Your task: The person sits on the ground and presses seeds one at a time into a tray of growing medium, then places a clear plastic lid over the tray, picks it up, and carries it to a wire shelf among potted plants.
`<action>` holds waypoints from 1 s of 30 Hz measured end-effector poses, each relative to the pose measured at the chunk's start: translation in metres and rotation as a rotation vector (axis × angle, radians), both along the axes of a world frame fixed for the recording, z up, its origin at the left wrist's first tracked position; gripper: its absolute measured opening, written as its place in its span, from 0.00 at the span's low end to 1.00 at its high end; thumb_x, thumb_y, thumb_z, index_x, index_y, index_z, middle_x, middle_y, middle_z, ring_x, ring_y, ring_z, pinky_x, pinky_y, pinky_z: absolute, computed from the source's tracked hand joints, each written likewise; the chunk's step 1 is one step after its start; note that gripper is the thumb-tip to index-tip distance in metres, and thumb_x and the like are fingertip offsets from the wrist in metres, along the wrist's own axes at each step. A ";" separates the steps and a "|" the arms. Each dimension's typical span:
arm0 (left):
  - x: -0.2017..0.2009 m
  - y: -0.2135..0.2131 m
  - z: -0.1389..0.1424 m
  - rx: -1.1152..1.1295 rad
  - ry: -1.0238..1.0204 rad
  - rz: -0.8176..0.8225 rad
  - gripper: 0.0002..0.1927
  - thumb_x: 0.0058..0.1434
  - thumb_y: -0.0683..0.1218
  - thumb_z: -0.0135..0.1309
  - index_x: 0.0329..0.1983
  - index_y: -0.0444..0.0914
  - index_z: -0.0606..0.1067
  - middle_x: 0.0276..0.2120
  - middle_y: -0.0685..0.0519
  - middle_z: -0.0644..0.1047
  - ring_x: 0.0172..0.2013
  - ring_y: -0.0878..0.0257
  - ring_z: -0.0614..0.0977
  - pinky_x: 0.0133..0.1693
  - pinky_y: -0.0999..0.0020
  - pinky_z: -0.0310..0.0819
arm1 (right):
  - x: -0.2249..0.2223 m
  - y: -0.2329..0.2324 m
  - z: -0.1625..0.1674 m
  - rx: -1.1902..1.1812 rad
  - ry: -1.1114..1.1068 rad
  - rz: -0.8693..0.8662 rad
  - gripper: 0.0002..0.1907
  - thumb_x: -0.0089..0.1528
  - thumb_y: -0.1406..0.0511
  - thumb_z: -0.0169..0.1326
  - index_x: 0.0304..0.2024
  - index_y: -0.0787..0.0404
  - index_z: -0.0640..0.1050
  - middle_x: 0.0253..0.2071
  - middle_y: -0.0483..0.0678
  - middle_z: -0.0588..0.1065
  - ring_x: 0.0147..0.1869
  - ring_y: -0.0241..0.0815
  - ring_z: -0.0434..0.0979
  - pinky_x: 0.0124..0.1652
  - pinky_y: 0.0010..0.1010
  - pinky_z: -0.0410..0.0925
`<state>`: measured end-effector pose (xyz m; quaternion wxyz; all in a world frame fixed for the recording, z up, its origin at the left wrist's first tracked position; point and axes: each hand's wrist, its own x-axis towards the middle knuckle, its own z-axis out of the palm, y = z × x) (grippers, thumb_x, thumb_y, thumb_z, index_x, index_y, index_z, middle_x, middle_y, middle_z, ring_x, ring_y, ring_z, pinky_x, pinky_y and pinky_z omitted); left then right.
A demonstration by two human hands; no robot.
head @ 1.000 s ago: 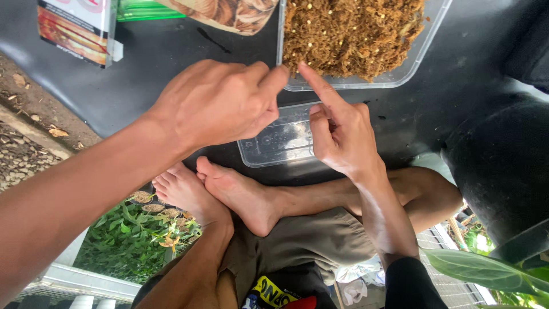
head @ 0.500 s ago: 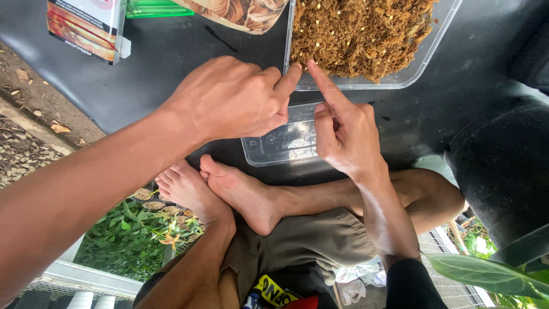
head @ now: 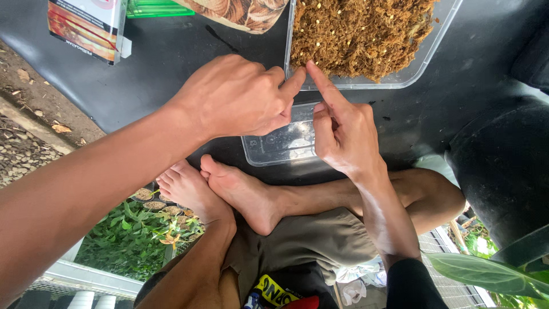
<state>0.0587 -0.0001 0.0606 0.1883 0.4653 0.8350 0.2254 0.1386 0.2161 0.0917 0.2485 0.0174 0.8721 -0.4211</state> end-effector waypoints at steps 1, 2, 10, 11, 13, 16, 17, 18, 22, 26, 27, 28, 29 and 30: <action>0.000 0.000 0.000 -0.005 -0.001 -0.002 0.24 0.60 0.54 0.57 0.54 0.33 0.78 0.22 0.52 0.78 0.18 0.56 0.81 0.20 0.60 0.74 | 0.000 0.000 0.000 -0.001 0.006 -0.001 0.32 0.63 0.74 0.45 0.72 0.61 0.69 0.22 0.50 0.73 0.22 0.35 0.75 0.30 0.27 0.69; 0.000 0.001 -0.001 -0.010 -0.002 -0.004 0.24 0.60 0.54 0.57 0.53 0.33 0.78 0.22 0.52 0.78 0.17 0.56 0.81 0.20 0.60 0.74 | 0.000 0.000 -0.001 -0.003 0.011 -0.001 0.32 0.63 0.75 0.44 0.72 0.61 0.69 0.22 0.50 0.73 0.22 0.36 0.75 0.30 0.27 0.69; 0.000 0.004 -0.001 0.007 0.043 -0.011 0.25 0.55 0.55 0.59 0.48 0.34 0.79 0.20 0.52 0.77 0.17 0.57 0.81 0.20 0.62 0.74 | 0.004 0.005 0.007 -0.103 0.031 -0.101 0.33 0.61 0.78 0.41 0.70 0.64 0.70 0.21 0.45 0.70 0.26 0.28 0.71 0.31 0.23 0.67; 0.000 0.005 -0.001 0.006 0.053 -0.009 0.23 0.55 0.55 0.59 0.47 0.34 0.78 0.20 0.53 0.77 0.17 0.57 0.81 0.19 0.62 0.74 | 0.005 0.006 0.008 -0.107 0.025 -0.118 0.33 0.61 0.79 0.41 0.70 0.64 0.71 0.20 0.44 0.69 0.25 0.28 0.70 0.30 0.22 0.66; 0.000 0.006 0.000 0.002 0.056 -0.011 0.21 0.56 0.54 0.59 0.45 0.35 0.78 0.19 0.53 0.77 0.17 0.58 0.81 0.19 0.62 0.74 | 0.006 0.007 0.009 -0.118 0.053 -0.107 0.33 0.62 0.79 0.40 0.71 0.64 0.71 0.21 0.43 0.69 0.24 0.26 0.70 0.30 0.20 0.67; 0.000 0.005 0.002 0.003 0.050 -0.016 0.21 0.58 0.55 0.59 0.45 0.35 0.78 0.20 0.53 0.77 0.17 0.57 0.81 0.20 0.62 0.74 | 0.008 0.009 0.010 -0.137 0.070 -0.121 0.33 0.62 0.79 0.40 0.70 0.65 0.71 0.21 0.41 0.68 0.23 0.25 0.67 0.28 0.18 0.64; 0.000 0.005 0.002 0.011 0.054 -0.017 0.21 0.59 0.55 0.59 0.46 0.34 0.78 0.20 0.53 0.77 0.17 0.57 0.81 0.20 0.62 0.74 | 0.010 0.011 0.011 -0.144 0.070 -0.132 0.33 0.61 0.79 0.40 0.70 0.66 0.71 0.21 0.41 0.67 0.22 0.25 0.66 0.26 0.18 0.62; 0.001 0.005 0.003 0.019 0.058 -0.019 0.22 0.59 0.55 0.59 0.47 0.34 0.78 0.20 0.53 0.77 0.17 0.57 0.81 0.19 0.62 0.74 | 0.013 0.013 0.013 -0.161 0.069 -0.161 0.32 0.62 0.79 0.39 0.70 0.66 0.71 0.20 0.40 0.67 0.22 0.25 0.65 0.26 0.18 0.61; 0.003 0.006 0.004 0.038 0.071 -0.006 0.26 0.58 0.56 0.57 0.53 0.33 0.78 0.21 0.52 0.78 0.17 0.58 0.81 0.20 0.62 0.74 | 0.029 0.018 0.021 -0.206 0.034 -0.298 0.29 0.64 0.78 0.37 0.68 0.67 0.72 0.20 0.38 0.65 0.21 0.23 0.63 0.25 0.17 0.57; 0.001 0.005 0.003 0.002 0.075 -0.018 0.25 0.60 0.55 0.56 0.54 0.34 0.79 0.21 0.52 0.78 0.17 0.58 0.80 0.19 0.62 0.74 | 0.049 0.021 0.024 -0.153 0.024 -0.354 0.28 0.64 0.78 0.37 0.65 0.68 0.74 0.20 0.38 0.65 0.24 0.24 0.63 0.27 0.19 0.57; 0.000 0.004 0.003 -0.002 0.072 -0.024 0.25 0.60 0.55 0.56 0.53 0.34 0.79 0.20 0.52 0.78 0.16 0.58 0.80 0.18 0.62 0.73 | 0.054 0.022 0.024 -0.156 0.024 -0.367 0.28 0.64 0.78 0.36 0.65 0.68 0.74 0.20 0.38 0.65 0.23 0.25 0.63 0.27 0.19 0.57; 0.000 0.004 0.003 -0.002 0.081 -0.022 0.24 0.60 0.54 0.56 0.52 0.34 0.79 0.21 0.52 0.78 0.17 0.58 0.80 0.19 0.62 0.73 | 0.059 0.023 0.024 -0.158 0.024 -0.381 0.28 0.64 0.78 0.36 0.64 0.68 0.74 0.19 0.38 0.65 0.23 0.25 0.63 0.27 0.19 0.57; 0.001 0.004 0.003 -0.001 0.090 -0.019 0.23 0.60 0.54 0.55 0.51 0.34 0.79 0.21 0.52 0.78 0.17 0.58 0.80 0.20 0.62 0.74 | 0.064 0.024 0.024 -0.161 0.022 -0.394 0.28 0.63 0.78 0.36 0.64 0.68 0.74 0.19 0.38 0.65 0.23 0.25 0.63 0.27 0.19 0.56; 0.001 0.004 0.004 -0.001 0.098 -0.016 0.21 0.61 0.53 0.55 0.50 0.34 0.80 0.21 0.52 0.78 0.17 0.58 0.80 0.20 0.62 0.74 | 0.069 0.025 0.024 -0.161 0.009 -0.414 0.28 0.63 0.78 0.36 0.63 0.69 0.75 0.19 0.38 0.65 0.23 0.25 0.63 0.26 0.19 0.56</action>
